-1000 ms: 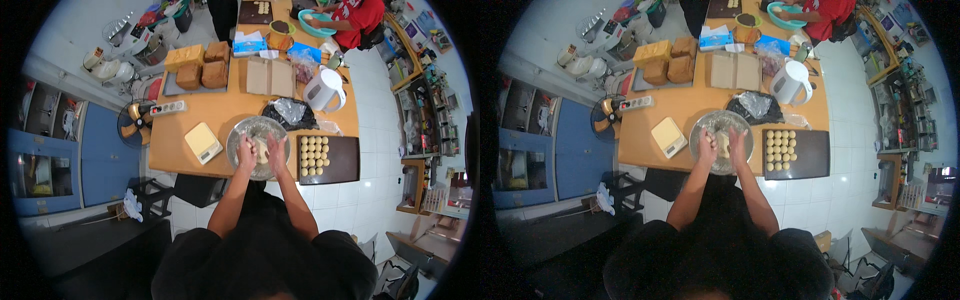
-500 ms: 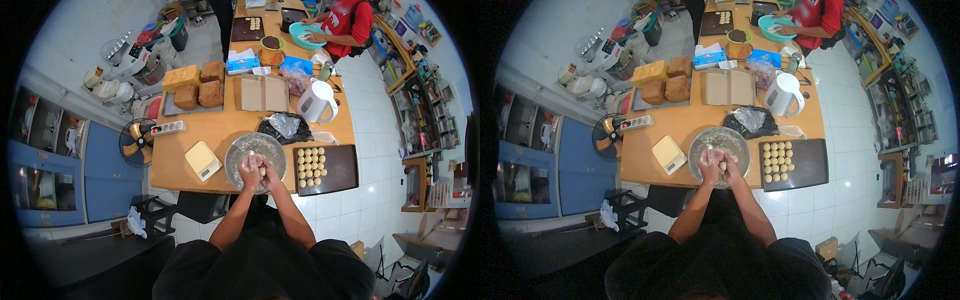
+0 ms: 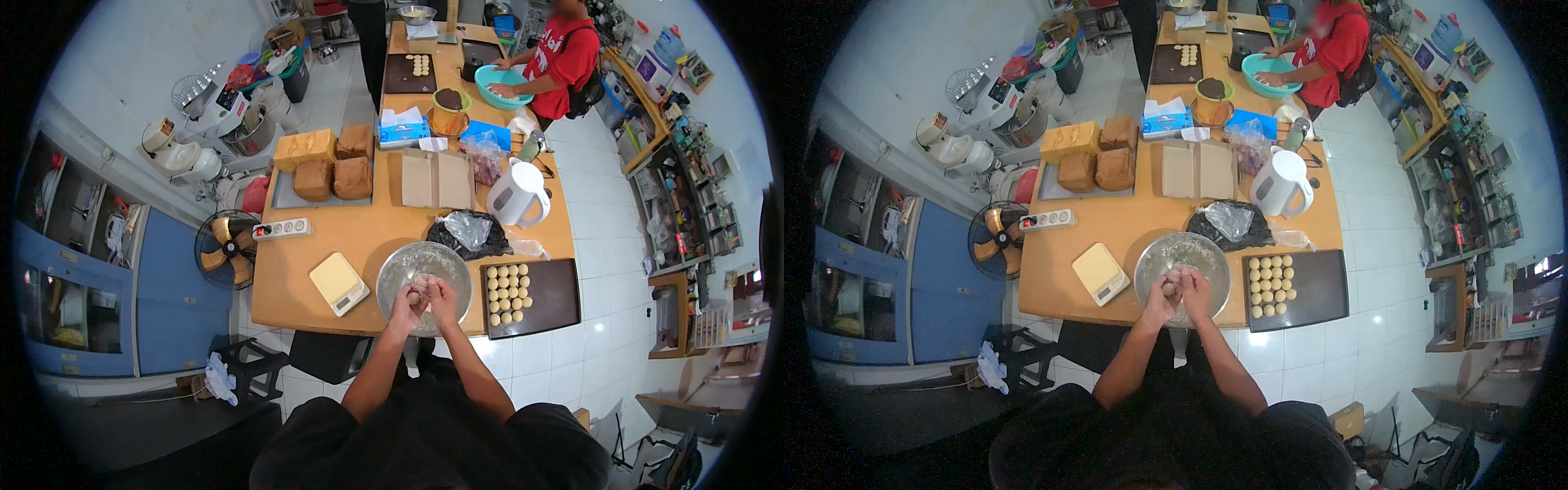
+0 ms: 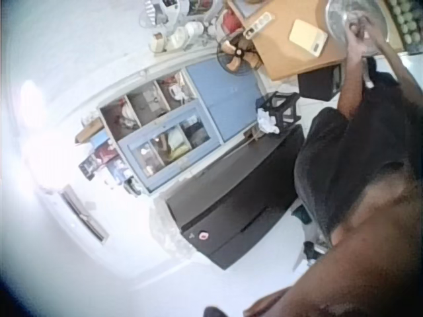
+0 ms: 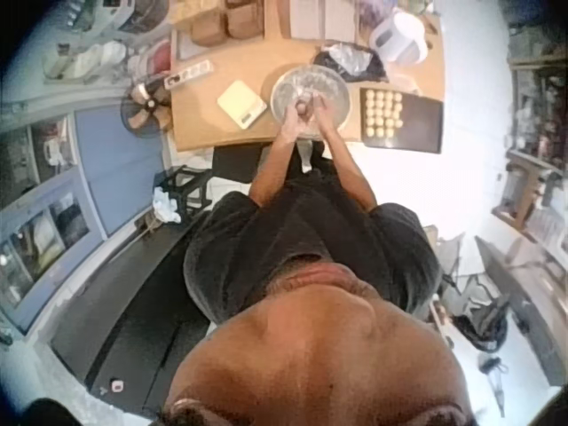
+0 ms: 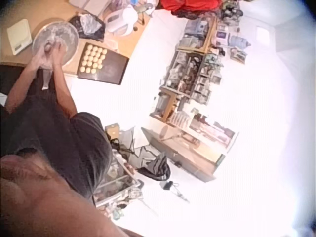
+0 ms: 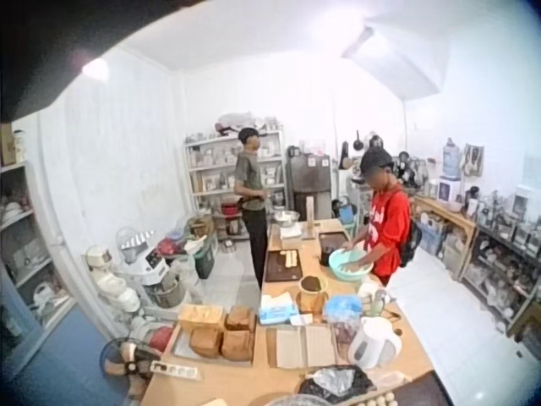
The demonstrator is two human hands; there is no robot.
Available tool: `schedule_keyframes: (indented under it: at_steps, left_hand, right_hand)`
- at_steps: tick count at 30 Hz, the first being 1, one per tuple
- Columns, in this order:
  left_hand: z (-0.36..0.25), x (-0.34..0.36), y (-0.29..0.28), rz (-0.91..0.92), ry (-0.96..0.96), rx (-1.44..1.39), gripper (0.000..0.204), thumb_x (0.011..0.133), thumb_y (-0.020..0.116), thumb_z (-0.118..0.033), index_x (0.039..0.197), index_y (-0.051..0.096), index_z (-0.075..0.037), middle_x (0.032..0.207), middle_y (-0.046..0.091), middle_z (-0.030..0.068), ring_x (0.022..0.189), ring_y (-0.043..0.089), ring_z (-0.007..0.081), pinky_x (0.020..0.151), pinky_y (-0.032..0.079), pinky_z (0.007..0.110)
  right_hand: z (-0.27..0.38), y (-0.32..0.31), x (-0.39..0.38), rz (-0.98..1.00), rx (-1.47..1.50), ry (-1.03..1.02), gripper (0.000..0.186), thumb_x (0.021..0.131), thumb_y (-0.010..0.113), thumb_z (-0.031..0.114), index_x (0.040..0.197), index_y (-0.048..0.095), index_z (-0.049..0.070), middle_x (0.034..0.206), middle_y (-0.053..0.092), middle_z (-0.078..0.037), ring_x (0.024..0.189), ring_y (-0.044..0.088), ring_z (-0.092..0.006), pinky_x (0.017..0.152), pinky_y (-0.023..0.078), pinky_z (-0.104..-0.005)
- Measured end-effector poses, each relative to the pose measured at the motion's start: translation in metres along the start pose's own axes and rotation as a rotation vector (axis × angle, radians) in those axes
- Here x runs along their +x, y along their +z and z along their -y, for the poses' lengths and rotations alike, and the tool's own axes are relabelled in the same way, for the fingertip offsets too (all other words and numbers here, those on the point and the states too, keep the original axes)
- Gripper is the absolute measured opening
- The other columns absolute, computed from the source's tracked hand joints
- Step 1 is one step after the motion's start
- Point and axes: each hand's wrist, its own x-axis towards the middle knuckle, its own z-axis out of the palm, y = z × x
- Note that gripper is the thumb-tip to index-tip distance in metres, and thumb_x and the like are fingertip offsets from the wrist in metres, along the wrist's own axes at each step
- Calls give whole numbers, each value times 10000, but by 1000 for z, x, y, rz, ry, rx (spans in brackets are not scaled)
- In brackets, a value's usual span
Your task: The person kneads dough in a metal bowl, weighs portions on a digital scale, and shapes dough balls by hand.
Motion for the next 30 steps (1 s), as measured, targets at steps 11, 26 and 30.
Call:
schedule_keyframes:
  at_steps: [11, 26, 30]
  left_hand:
    - [-13, -45, 31, -11, 389, 587, 340, 940, 551, -274, 662, 566, -79, 565, 541, 6, 495, 515, 100, 446, 377, 256]
    - [-1, -66, 37, 374, 1344, 1412, 217, 781, 569, -78, 963, 669, -15, 1013, 662, 177, 971, 621, 350, 908, 453, 441]
    - [10, -56, 52, 150, 1465, 1496, 212, 774, 544, -78, 922, 684, -16, 980, 669, 184, 953, 626, 358, 864, 474, 438]
  right_hand:
    - [-27, -23, -7, -299, 267, 483, 435, 969, 438, 506, 747, 501, 137, 543, 387, 37, 438, 375, -104, 416, 300, -266]
    - [-47, -25, -9, 460, 793, 620, 440, 992, 360, 348, 1250, 514, 26, 1265, 553, -164, 1172, 538, -278, 1030, 421, -406]
    - [-30, -38, -6, 491, 908, 693, 436, 991, 360, 328, 1273, 499, 26, 1282, 545, -169, 1178, 536, -286, 1029, 424, -411]
